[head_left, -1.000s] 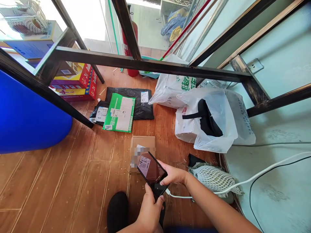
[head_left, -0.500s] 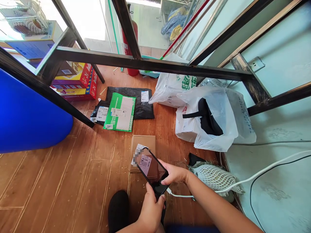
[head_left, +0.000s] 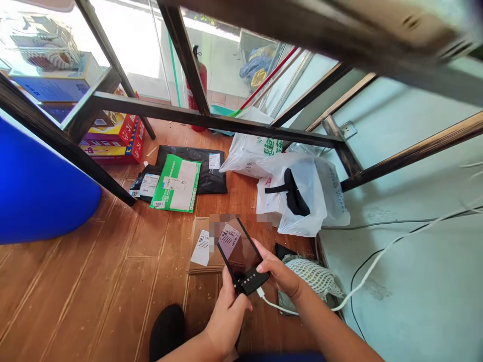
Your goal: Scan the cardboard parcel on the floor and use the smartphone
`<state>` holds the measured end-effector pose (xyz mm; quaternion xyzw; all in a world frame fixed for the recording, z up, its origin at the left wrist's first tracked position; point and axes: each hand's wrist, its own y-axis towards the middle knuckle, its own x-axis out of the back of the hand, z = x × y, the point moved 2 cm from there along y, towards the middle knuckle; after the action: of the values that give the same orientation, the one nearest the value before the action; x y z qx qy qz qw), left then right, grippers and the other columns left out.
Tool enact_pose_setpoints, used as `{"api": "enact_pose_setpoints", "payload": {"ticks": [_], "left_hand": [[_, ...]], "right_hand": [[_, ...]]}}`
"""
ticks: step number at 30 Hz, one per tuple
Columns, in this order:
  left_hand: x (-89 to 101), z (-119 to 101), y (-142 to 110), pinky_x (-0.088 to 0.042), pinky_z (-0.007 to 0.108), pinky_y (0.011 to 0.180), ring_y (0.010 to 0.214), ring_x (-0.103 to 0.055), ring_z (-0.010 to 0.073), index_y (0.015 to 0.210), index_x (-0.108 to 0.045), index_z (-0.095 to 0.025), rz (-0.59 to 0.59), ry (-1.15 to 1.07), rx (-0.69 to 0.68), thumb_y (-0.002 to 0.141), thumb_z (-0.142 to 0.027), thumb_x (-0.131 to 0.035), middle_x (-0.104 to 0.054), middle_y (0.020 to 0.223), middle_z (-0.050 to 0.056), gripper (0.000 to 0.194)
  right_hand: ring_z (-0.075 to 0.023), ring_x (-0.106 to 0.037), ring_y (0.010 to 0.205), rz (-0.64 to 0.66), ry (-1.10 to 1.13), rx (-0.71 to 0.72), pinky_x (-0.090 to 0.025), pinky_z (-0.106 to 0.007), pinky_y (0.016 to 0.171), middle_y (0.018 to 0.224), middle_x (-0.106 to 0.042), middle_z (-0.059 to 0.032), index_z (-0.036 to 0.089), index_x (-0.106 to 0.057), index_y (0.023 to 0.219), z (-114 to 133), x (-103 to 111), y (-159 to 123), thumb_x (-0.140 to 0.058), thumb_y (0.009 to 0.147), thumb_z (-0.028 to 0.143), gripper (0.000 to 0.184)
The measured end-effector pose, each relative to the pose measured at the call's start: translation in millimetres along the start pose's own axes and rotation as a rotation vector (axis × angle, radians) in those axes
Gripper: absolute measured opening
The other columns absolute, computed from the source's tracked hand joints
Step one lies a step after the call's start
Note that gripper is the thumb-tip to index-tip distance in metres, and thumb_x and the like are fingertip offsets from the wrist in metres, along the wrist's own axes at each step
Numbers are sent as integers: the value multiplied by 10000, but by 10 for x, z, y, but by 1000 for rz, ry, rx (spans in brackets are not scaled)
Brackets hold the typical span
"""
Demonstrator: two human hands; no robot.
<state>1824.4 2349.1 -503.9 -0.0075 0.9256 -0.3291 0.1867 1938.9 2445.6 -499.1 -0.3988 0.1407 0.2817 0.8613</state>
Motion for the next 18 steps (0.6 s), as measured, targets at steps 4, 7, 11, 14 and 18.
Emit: {"api": "enact_pose_setpoints", "payload": {"ticks": [4, 7, 11, 14, 18], "left_hand": [[-126, -228, -116, -442, 281, 680, 711, -483, 132, 1338, -324, -221, 116, -159, -104, 740, -246, -426, -557, 1139, 68, 607], [-210, -231, -180, -444, 283, 639, 762, -533, 174, 1375, -285, -208, 120, -219, -72, 679, -289, -533, -598, 1089, 80, 744], [-356, -240, -362, -455, 339, 828, 1031, -542, 265, 1422, -221, -192, 57, -286, -72, 610, -336, -649, -595, 1187, 104, 929], [-514, -350, -685, -433, 378, 912, 1199, -474, 290, 1441, -196, -243, 102, -394, -94, 674, -496, -599, -507, 1347, 93, 903], [-692, -571, -1305, -429, 380, 910, 1268, -434, 263, 1446, -69, -380, 279, -682, 31, 705, -574, -548, -364, 1479, 3, 904]], "right_hand": [[-195, -587, 929, -15, -91, 103, -415, -309, 826, 1162, -643, -29, 203, -341, 1379, 321, -152, -369, -509, 532, 135, 865], [-207, -563, 1010, -67, -151, 118, -401, -304, 819, 1244, -601, -22, 222, -350, 1379, 478, -273, -681, -502, 540, 133, 857], [-231, -522, 1147, -31, -113, 170, -368, -352, 962, 1324, -547, -26, 240, -321, 1396, 552, -494, -1108, -553, 544, 162, 886], [-237, -450, 1262, -87, -75, 271, -295, -388, 1078, 1364, -514, -53, 246, -332, 1381, 476, -671, -1413, -647, 657, 339, 795], [-226, -376, 1335, -249, -45, 387, -247, -400, 1131, 1434, -438, -67, 267, -359, 1346, 223, -888, -1810, -525, 795, 604, 667]]}}
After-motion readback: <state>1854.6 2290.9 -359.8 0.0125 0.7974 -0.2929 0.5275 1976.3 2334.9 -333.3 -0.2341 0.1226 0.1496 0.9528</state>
